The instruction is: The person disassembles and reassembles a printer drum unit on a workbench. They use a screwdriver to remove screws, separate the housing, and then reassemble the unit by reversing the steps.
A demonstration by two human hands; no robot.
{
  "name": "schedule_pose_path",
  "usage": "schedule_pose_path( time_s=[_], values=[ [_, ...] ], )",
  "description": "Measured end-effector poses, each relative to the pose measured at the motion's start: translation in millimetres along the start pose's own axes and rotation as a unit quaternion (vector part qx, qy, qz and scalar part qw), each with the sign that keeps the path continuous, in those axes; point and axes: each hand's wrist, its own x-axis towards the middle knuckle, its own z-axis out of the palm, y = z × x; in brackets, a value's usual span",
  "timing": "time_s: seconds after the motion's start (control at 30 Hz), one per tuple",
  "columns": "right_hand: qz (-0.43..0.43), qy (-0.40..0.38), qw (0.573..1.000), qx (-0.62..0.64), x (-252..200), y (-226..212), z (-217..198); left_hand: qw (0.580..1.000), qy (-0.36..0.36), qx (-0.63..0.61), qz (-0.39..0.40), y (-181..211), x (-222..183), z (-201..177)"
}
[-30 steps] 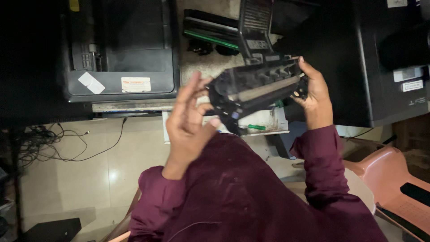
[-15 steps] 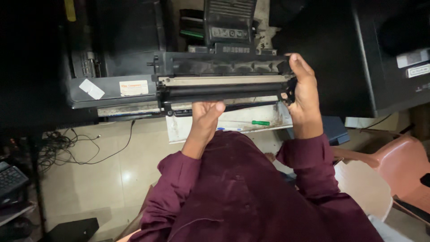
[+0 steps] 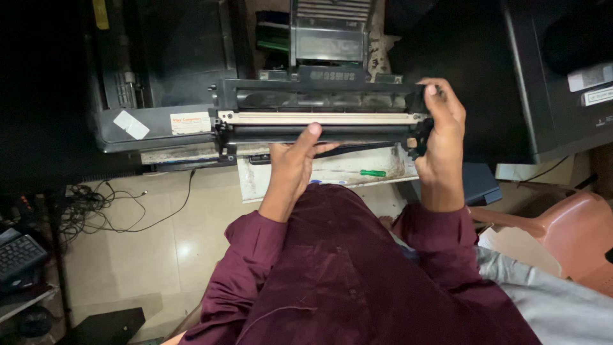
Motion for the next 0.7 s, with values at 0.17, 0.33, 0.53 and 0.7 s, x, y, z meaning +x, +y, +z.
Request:
schedule_pose_path(
  time_s=[0.17, 0.33, 0.53, 0.7],
  values=[
    [-0.004, -0.009, 1.0, 0.025, -18.1, -3.0, 11.4, 0.999, 0.008, 0.027, 0.045, 13.1, 0.7, -2.1],
    [0.012, -0.052, 0.997, 0.064, -39.4, -16.9, 20.2, 0.992, -0.003, 0.045, 0.118, 39.5, 12.9, -3.5],
    [0.0, -0.159, 0.976, 0.149, -59.8, -30.2, 29.8, 0.997, -0.036, 0.024, 0.061, 86.4, 27.5, -1.7],
    [-0.003, -0.179, 0.971, 0.16, -71.3, -39.1, 40.8, 0.994, -0.094, -0.019, 0.047, 105.4, 31.7, -0.4]
  ],
)
